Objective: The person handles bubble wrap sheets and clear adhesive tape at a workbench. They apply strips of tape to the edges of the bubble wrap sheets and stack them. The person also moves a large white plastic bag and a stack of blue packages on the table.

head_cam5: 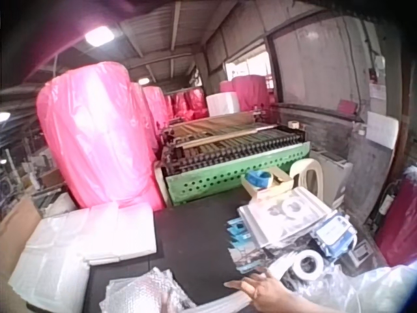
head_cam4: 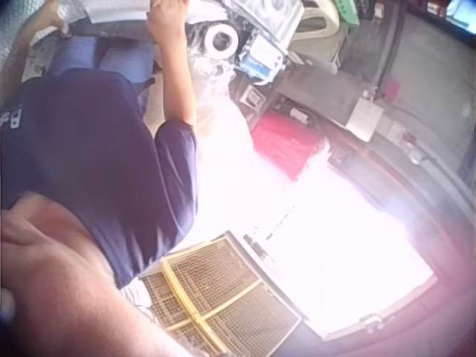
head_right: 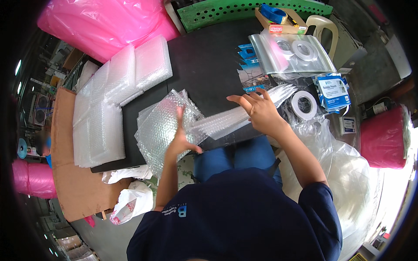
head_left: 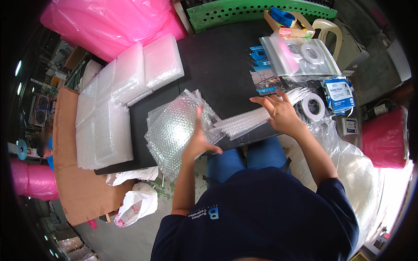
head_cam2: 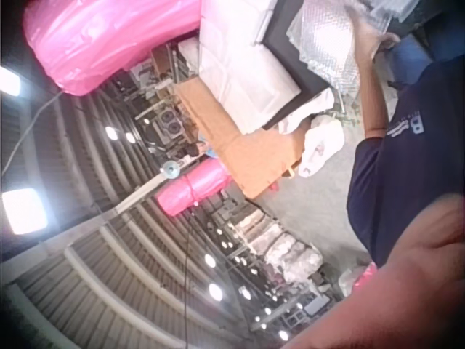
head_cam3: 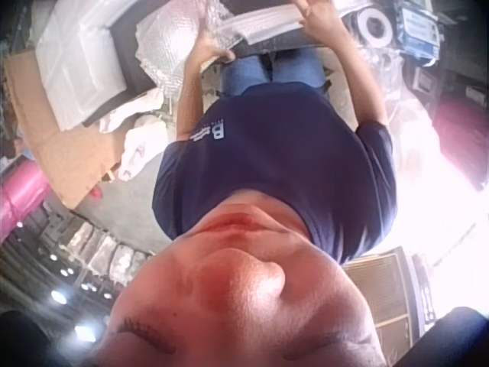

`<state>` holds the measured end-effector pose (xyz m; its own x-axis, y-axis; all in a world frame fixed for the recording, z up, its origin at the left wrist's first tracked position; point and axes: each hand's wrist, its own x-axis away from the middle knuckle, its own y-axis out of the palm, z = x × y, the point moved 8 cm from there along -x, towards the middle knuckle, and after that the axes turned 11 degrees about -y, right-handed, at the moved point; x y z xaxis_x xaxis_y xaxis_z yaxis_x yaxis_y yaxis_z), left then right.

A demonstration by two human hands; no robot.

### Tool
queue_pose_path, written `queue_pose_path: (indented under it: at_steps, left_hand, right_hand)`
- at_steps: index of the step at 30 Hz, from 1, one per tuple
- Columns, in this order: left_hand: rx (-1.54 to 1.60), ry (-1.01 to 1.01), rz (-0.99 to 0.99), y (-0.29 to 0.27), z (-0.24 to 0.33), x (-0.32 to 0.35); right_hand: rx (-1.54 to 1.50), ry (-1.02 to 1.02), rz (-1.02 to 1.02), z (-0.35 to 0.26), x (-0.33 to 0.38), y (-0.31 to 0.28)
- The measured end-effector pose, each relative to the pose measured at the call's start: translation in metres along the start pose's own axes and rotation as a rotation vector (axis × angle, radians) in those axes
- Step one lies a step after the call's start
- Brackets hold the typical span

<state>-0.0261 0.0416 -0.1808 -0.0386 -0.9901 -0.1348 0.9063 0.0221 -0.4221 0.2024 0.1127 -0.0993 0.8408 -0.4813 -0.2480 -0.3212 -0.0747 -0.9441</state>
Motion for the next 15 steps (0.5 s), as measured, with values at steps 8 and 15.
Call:
queue_pose_path:
  at_steps: [8,15]
  left_hand:
    - [0.365,-0.041,0.043,0.089,-0.019,-0.010]
    - [0.254,-0.067,0.103,0.101,-0.015,-0.004]
  right_hand:
    - [0.161,0.112,-0.008,0.001,0.015,0.000]
    - [0.143,0.100,-0.076,0.004,0.012,0.007]
